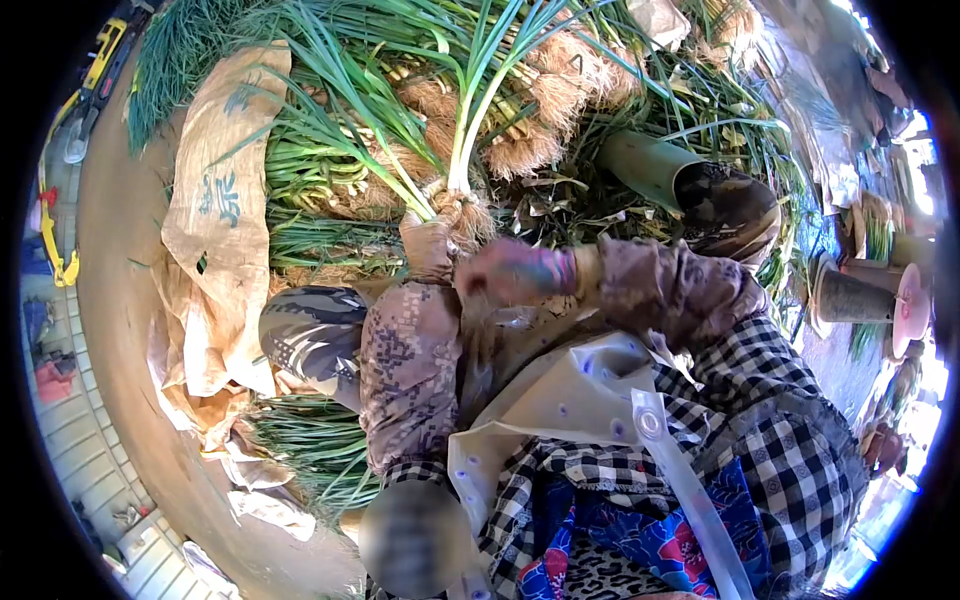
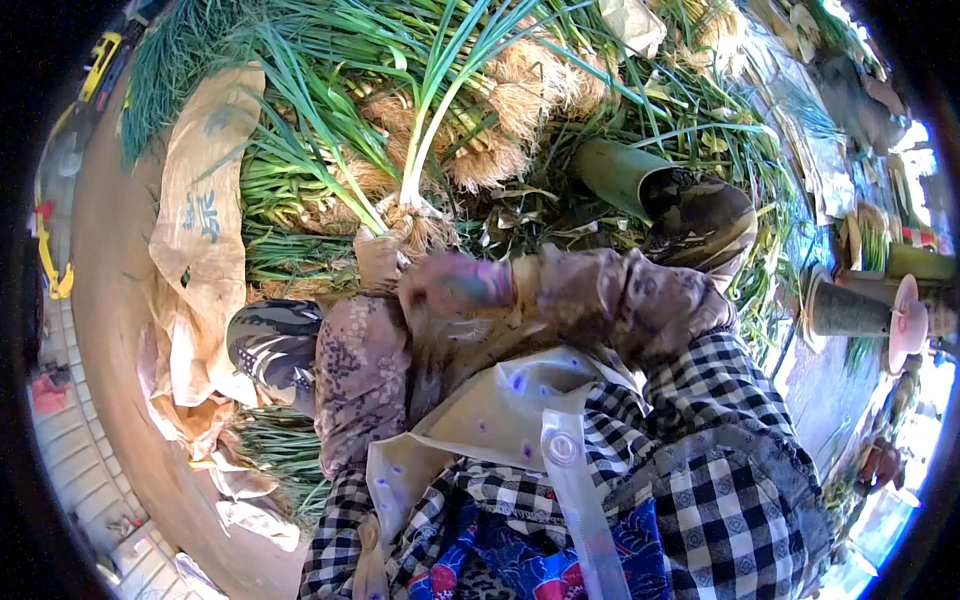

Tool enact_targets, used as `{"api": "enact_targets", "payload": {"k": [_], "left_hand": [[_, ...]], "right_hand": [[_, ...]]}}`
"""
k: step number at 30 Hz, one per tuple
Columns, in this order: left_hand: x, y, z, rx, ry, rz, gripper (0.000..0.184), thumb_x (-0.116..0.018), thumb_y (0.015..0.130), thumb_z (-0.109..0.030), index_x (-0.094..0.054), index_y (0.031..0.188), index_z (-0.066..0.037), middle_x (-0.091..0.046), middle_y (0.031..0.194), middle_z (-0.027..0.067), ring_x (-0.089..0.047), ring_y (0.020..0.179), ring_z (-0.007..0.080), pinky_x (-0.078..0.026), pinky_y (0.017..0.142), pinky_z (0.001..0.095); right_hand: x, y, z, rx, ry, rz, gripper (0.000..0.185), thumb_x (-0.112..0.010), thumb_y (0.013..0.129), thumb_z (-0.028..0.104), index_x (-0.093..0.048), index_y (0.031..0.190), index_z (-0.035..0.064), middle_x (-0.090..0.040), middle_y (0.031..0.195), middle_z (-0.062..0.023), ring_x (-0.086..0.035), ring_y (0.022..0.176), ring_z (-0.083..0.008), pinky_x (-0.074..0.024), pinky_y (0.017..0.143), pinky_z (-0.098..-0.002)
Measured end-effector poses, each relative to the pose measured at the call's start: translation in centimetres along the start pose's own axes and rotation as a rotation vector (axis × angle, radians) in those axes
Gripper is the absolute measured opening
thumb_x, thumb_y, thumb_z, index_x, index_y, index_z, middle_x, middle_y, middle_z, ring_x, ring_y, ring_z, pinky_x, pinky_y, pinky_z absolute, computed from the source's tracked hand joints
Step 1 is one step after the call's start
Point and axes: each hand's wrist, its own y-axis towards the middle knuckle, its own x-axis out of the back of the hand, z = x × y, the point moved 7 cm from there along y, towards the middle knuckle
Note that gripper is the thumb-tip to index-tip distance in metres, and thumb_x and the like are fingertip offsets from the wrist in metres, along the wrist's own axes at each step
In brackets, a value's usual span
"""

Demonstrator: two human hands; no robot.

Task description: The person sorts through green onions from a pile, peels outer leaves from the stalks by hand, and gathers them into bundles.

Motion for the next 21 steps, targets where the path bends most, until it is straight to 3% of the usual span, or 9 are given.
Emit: {"api": "enact_targets", "payload": {"k": [3,4,7,9,11,13,16,19,21], "left_hand": [[2.8,1.4,3.3,0.157,0.189,-0.11,0.024,-0.064,0.076,-0.004,-0.058,0.099,0.002,-0.063,0.079,0.0067,-0.056,0.058,0.0097,-0.043,0.046,0.0208],[1.6,1.8,4.5,0.141,-0.223,-0.033,0.023,-0.063,0.079,-0.009,-0.058,0.099,0.001,-0.061,0.074,0.0055,-0.056,0.057,0.0108,-0.044,0.043,0.0221],[0.4,1.7,3.7,0.18,-0.294,0.012,0.022,-0.062,0.081,-0.011,-0.058,0.098,0.002,-0.06,0.073,0.0056,-0.058,0.058,0.0123,-0.046,0.044,0.0233],[-0.4,1.1,3.7,0.163,-0.325,0.066,0.021,-0.058,0.083,-0.012,-0.057,0.099,0.002,-0.06,0.075,0.0079,-0.058,0.058,0.0147,-0.048,0.048,0.0247],[-1.2,0.6,4.4,0.235,-0.413,0.151,0.021,-0.054,0.086,-0.013,-0.057,0.1,0.002,-0.06,0.075,0.0091,-0.058,0.058,0.0166,-0.048,0.049,0.0254],[-3.0,-1.2,3.4,0.302,-0.481,0.198,0.032,-0.054,0.086,-0.022,-0.055,0.108,0.001,-0.06,0.074,0.0079,-0.055,0.057,0.0159,-0.046,0.05,0.0266],[-3.5,-2.1,4.0,0.383,-0.586,0.512,0.032,-0.053,0.086,-0.02,-0.053,0.11,0.001,-0.06,0.082,0.0098,-0.057,0.064,0.0157,-0.048,0.056,0.0255],[-2.3,-0.5,4.0,0.156,-0.372,0.464,0.04,-0.052,0.086,-0.02,-0.044,0.118,0.003,-0.059,0.091,0.0148,-0.059,0.083,0.0203,-0.052,0.068,0.0287],[-2.0,-1.3,2.9,0.289,-0.651,0.282,0.038,-0.054,0.085,-0.015,-0.044,0.117,0.003,-0.058,0.1,0.0172,-0.06,0.082,0.0206,-0.052,0.067,0.0276]], "right_hand": [[-2.4,-2.6,-1.8,-0.128,-0.126,0.268,0.025,-0.058,0.078,0.025,-0.057,0.09,0.0034,-0.06,0.08,-0.0106,-0.059,0.077,-0.0254,-0.0481,0.065,-0.0369],[-1.2,-3.5,-4.0,-0.315,-0.35,0.35,0.028,-0.059,0.078,0.026,-0.057,0.095,0.0031,-0.06,0.08,-0.0111,-0.059,0.077,-0.0266,-0.048,0.066,-0.0373],[6.0,-3.6,-6.3,-0.93,-0.743,0.268,0.04,-0.06,0.08,0.024,-0.052,0.113,0.0029,-0.061,0.081,-0.0115,-0.06,0.076,-0.0213,-0.0483,0.063,-0.032],[8.9,-3.7,-7.3,-0.816,0.401,-0.369,0.038,-0.059,0.083,0.026,-0.051,0.113,0.0046,-0.062,0.084,-0.0078,-0.054,0.062,-0.0129,-0.045,0.054,-0.0259],[10.5,-2.0,-10.0,-0.473,0.856,-0.451,0.04,-0.056,0.085,0.016,-0.045,0.123,0.0077,-0.061,0.093,-0.007,-0.051,0.064,-0.0065,-0.0432,0.054,-0.021],[11.2,-0.8,-9.5,-0.445,1.073,-0.618,0.038,-0.057,0.084,0.017,-0.047,0.118,0.004,-0.062,0.094,-0.0068,-0.046,0.06,-0.0064,-0.0359,0.05,-0.0212],[11.2,0.5,-8.8,-0.455,0.925,-0.522,0.028,-0.062,0.081,0.016,-0.054,0.103,0.0,-0.061,0.081,-0.0065,-0.046,0.055,-0.0073,-0.0371,0.048,-0.0213],[12.2,2.0,-5.8,-0.477,0.438,-0.457,0.019,-0.067,0.076,0.013,-0.059,0.087,-0.0019,-0.057,0.064,-0.0044,-0.049,0.049,-0.009,-0.0402,0.044,-0.0223],[12.2,2.8,-6.5,-0.433,0.146,-0.459,0.03,-0.073,0.07,0.019,-0.061,0.089,-0.0009,-0.059,0.065,-0.0053,-0.052,0.052,-0.0095,-0.0406,0.046,-0.0225]]}}
